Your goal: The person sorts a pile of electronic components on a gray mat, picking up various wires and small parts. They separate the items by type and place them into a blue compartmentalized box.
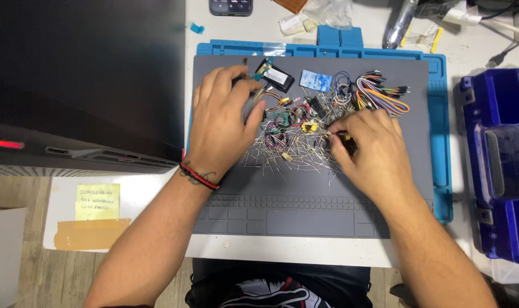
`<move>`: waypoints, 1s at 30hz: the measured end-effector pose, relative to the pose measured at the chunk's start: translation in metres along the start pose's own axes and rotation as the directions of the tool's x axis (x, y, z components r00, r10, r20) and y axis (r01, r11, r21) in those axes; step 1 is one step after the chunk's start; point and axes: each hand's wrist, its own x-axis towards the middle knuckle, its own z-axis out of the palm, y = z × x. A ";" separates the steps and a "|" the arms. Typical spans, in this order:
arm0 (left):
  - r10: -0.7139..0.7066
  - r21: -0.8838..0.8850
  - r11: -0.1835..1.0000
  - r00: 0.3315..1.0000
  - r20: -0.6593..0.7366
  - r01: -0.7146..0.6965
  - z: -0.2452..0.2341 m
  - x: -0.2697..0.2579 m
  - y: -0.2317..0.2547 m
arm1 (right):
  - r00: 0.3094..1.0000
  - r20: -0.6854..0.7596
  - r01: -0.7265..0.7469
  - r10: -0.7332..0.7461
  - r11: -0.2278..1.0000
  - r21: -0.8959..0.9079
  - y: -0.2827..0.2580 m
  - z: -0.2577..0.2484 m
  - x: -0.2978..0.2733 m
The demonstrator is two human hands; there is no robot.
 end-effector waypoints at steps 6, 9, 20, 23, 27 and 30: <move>-0.019 0.168 0.986 0.993 0.114 0.000 0.012 -0.008 -0.003 | 0.995 -0.096 0.007 -0.004 1.000 0.026 0.011 0.004 0.000; -0.084 0.184 0.981 0.989 0.120 0.061 0.017 -0.010 -0.004 | 0.975 -0.222 -0.020 0.010 0.999 -0.045 0.019 0.009 0.001; -0.015 0.056 0.998 1.000 -0.020 0.016 0.019 -0.008 -0.019 | 0.936 -0.352 0.031 -0.003 0.997 0.076 0.010 0.009 0.000; -0.005 -0.078 0.997 0.999 -0.042 0.002 0.003 0.000 -0.004 | 0.921 -0.384 0.134 -0.073 0.981 0.137 0.006 0.005 0.004; 0.058 -0.206 0.976 0.997 -0.048 -0.067 0.006 -0.003 0.015 | 0.902 -0.409 0.251 -0.142 0.941 0.226 -0.013 0.004 0.006; 0.058 -0.408 0.912 0.998 0.033 -0.039 0.013 -0.012 0.028 | 0.896 -0.357 0.360 -0.264 0.902 0.237 -0.029 0.004 0.010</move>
